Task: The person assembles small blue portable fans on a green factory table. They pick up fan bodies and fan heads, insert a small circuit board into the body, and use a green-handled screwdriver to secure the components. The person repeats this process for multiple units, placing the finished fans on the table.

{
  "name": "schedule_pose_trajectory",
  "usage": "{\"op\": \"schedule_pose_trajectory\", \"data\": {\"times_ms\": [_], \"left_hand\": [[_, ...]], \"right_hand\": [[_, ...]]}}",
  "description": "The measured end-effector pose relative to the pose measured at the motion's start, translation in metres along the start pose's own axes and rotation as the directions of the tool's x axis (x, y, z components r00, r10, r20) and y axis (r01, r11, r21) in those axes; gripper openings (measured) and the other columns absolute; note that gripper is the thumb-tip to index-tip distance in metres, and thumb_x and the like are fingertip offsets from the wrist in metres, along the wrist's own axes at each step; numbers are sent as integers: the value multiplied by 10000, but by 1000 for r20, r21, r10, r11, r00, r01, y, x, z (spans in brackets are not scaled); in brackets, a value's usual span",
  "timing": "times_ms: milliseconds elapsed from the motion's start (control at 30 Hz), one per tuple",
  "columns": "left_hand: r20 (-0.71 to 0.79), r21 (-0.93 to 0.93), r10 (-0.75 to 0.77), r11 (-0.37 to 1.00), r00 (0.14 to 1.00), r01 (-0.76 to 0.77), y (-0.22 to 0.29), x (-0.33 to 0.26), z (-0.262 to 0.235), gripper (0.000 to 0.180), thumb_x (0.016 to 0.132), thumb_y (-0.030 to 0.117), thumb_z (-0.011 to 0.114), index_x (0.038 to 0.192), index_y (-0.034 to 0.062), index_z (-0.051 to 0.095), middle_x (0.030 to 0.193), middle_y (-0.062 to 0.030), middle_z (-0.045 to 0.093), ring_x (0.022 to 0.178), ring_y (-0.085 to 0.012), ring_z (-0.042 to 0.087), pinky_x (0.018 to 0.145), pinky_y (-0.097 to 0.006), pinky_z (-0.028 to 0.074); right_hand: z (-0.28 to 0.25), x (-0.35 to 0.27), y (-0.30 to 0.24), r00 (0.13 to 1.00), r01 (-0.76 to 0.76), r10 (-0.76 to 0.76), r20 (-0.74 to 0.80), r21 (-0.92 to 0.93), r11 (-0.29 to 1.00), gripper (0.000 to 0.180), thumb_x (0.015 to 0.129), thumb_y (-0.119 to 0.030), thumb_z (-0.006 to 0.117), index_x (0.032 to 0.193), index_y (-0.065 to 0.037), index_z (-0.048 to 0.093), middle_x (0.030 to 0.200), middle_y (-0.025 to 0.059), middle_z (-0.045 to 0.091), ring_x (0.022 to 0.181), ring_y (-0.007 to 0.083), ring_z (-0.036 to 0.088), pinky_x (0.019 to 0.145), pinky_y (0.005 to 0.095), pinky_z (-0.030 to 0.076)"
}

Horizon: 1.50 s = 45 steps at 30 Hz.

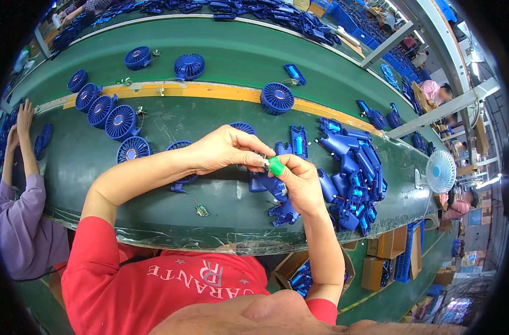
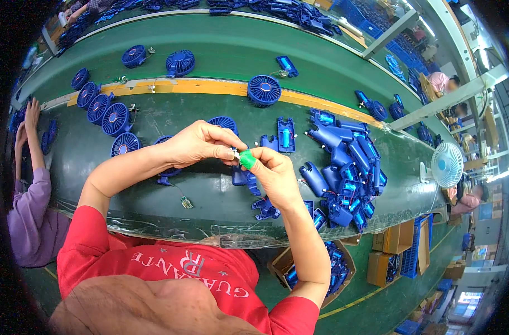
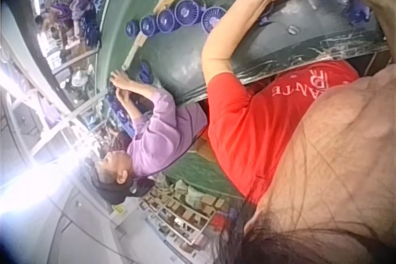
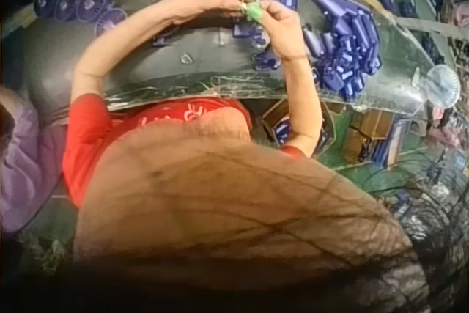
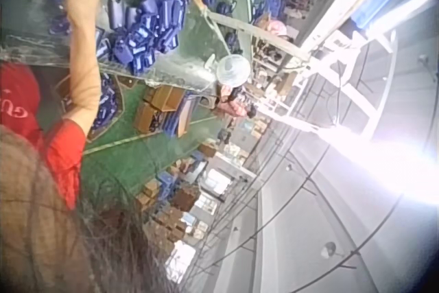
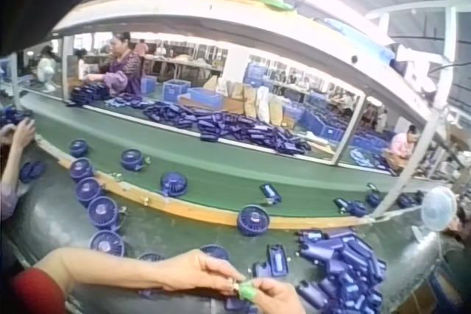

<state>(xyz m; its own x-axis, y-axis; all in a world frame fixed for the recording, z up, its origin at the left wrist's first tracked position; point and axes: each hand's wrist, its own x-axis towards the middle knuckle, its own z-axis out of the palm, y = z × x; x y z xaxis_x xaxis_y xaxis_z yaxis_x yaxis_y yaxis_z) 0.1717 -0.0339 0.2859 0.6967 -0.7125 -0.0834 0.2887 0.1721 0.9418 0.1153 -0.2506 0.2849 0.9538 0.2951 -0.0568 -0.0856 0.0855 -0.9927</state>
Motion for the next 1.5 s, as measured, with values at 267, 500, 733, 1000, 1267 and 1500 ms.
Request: {"op": "schedule_pose_trajectory", "data": {"times_ms": [267,500,733,1000,1267,1500], "left_hand": [[15,-6,-9,1000,1000,9,-2,0,-1,248,843,24,683,1088,-12,680,995,-86,665,908,-160,655,842,-287,534],[-13,30,58,998,998,-58,-2,-4,4,256,835,25,707,1082,-13,650,987,-70,672,910,-131,647,851,-268,521],[16,82,21,996,1000,-23,-6,6,-5,215,837,34,712,1022,-23,619,946,-78,676,855,-116,646,798,-258,527],[-228,279,128,958,965,-62,13,109,-67,160,842,121,718,955,36,643,794,-25,654,670,-103,595,636,-244,496],[-408,772,531,634,743,-29,40,146,-148,650,809,233,723,1358,11,455,1262,-208,535,1101,-258,555,938,-335,463],[-355,922,604,98,714,375,-7,71,-214,742,760,312,737,1387,66,425,1433,-252,360,1332,-405,351,1090,-433,337]], "right_hand": [[3,-2,-3,1000,-6,6,-15,0,1000,175,905,-170,670,969,-7,670,840,1,644,763,55,533,689,207,420],[3,-1,-12,1000,8,-9,-4,-129,992,150,902,-157,674,937,-11,674,795,-31,627,708,22,493,618,185,391],[-4,10,-4,999,-44,49,21,-181,982,141,902,-158,668,918,-19,658,817,-8,648,730,38,521,663,198,406],[-45,36,-6,822,276,-531,-207,-671,689,346,899,-77,618,1224,9,539,1122,113,592,974,184,614,808,311,509],[-89,-9,11,887,-11,-275,-370,-613,790,233,909,-93,605,1099,42,623,871,86,671,756,158,634,679,303,501],[-104,20,27,901,-153,-209,-380,-730,666,336,859,-199,661,1101,29,615,829,157,663,761,272,653,697,360,503]]}}
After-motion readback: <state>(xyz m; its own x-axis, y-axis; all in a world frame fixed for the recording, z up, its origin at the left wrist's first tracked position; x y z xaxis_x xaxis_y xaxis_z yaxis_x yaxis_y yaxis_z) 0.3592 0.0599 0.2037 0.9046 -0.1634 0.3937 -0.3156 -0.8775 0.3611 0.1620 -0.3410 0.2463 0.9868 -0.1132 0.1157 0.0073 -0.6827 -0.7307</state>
